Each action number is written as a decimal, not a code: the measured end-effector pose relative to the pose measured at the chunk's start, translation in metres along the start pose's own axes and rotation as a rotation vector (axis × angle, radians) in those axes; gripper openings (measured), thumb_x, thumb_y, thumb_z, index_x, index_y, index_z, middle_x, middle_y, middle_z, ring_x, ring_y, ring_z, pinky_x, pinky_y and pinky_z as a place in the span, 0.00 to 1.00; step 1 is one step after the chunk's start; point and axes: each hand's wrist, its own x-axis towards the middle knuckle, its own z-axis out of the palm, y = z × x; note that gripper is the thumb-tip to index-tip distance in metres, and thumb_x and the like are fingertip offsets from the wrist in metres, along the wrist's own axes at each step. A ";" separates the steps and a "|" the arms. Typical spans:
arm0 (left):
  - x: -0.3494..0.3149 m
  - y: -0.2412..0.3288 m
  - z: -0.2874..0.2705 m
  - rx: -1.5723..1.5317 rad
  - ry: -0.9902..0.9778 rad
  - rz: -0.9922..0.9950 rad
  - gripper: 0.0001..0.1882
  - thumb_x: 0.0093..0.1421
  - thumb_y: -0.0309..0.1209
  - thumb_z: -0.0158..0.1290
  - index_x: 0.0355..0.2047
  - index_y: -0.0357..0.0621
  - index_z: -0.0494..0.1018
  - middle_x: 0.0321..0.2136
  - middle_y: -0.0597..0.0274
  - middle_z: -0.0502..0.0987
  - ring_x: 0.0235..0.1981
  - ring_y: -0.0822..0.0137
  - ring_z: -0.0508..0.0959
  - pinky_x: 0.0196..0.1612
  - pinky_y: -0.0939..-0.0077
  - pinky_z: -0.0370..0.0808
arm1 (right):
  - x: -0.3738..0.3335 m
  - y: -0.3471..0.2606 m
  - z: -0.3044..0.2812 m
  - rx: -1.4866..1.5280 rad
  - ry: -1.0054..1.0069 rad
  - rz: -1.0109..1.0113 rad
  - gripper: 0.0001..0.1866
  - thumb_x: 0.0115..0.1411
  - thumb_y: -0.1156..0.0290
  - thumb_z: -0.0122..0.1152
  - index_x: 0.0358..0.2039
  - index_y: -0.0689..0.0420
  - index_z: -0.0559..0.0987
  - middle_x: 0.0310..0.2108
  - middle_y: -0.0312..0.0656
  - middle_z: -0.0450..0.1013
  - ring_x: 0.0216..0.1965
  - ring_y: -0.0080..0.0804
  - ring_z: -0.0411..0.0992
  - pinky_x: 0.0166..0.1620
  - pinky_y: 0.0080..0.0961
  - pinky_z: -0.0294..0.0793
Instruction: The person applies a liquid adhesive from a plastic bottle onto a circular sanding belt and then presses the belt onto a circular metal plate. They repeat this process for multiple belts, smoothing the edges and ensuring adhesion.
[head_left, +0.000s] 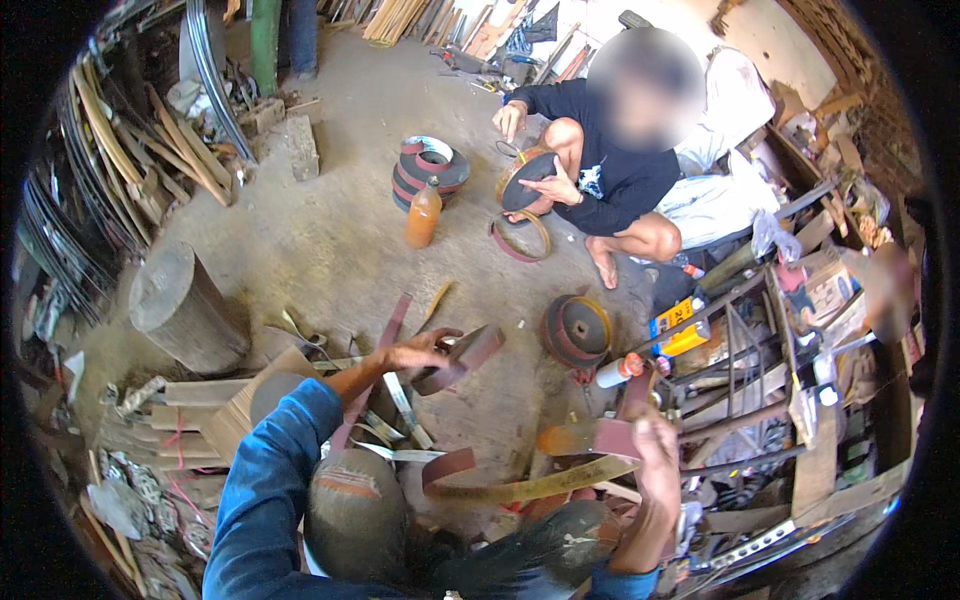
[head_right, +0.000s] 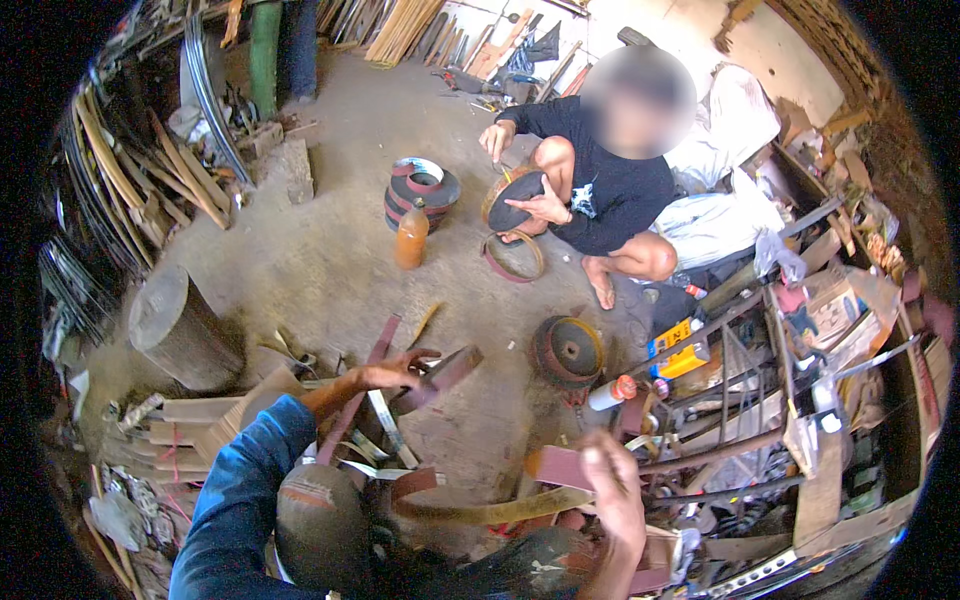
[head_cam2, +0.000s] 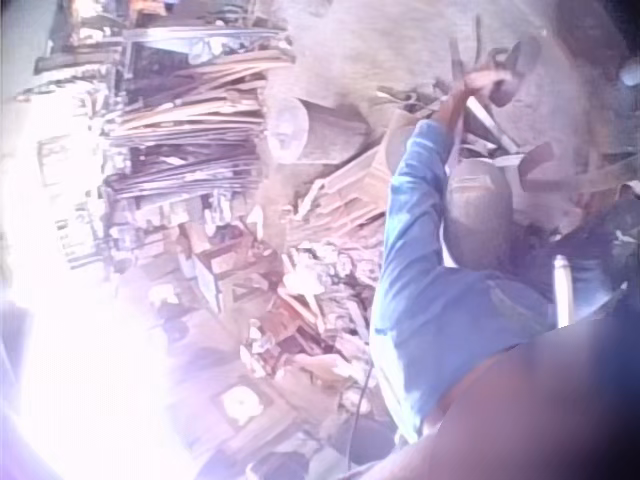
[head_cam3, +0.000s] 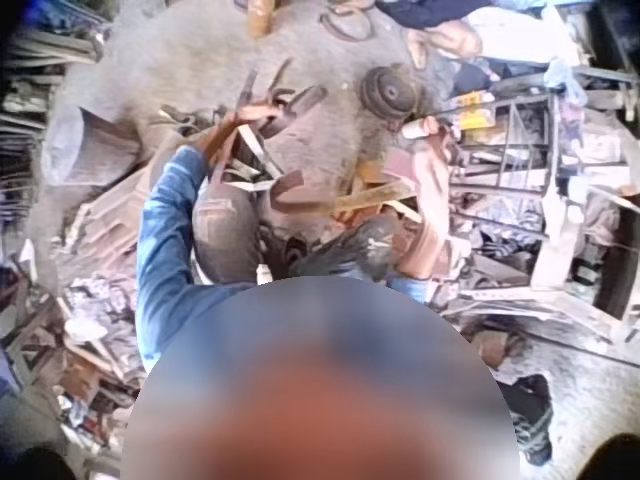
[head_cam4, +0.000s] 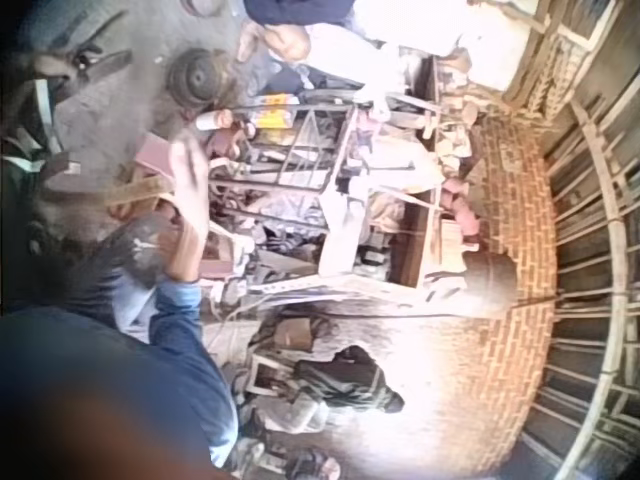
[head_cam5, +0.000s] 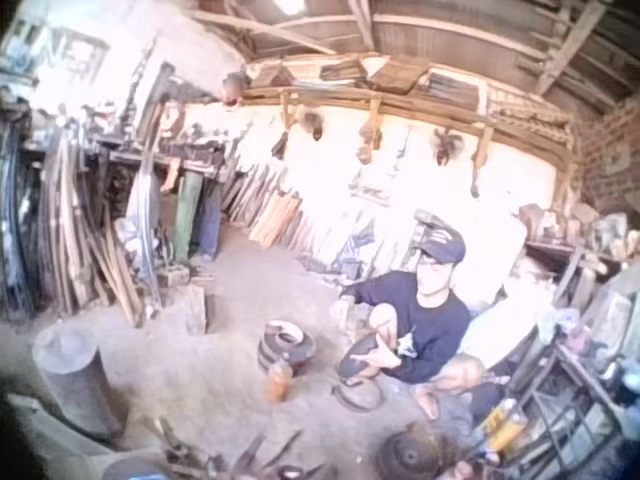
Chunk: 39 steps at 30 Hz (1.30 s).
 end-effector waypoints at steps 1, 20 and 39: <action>-0.010 0.004 -0.001 -0.182 -0.024 -0.034 0.42 0.60 0.39 0.56 0.69 0.36 0.51 0.62 0.49 0.67 0.61 0.59 0.68 0.65 0.68 0.61 | 0.000 0.000 -0.001 -0.115 -0.145 0.109 0.16 0.67 0.54 0.57 0.33 0.54 0.72 0.23 0.27 0.65 0.27 0.14 0.65 0.29 0.17 0.63; 0.017 -0.065 0.128 0.387 0.382 -0.196 0.52 0.49 0.45 0.65 0.69 0.40 0.51 0.64 0.37 0.62 0.64 0.47 0.65 0.65 0.62 0.64 | -0.039 0.058 -0.008 0.678 -0.029 0.068 0.22 0.70 0.56 0.50 0.59 0.55 0.66 0.31 0.38 0.64 0.25 0.25 0.64 0.20 0.22 0.65; -0.057 0.060 0.208 -0.695 -0.206 0.279 0.27 0.53 0.30 0.67 0.51 0.38 0.70 0.37 0.67 0.76 0.37 0.77 0.73 0.42 0.78 0.71 | 0.084 0.028 0.000 0.181 0.461 -0.709 0.10 0.70 0.66 0.55 0.43 0.60 0.74 0.26 0.34 0.74 0.25 0.19 0.72 0.31 0.20 0.74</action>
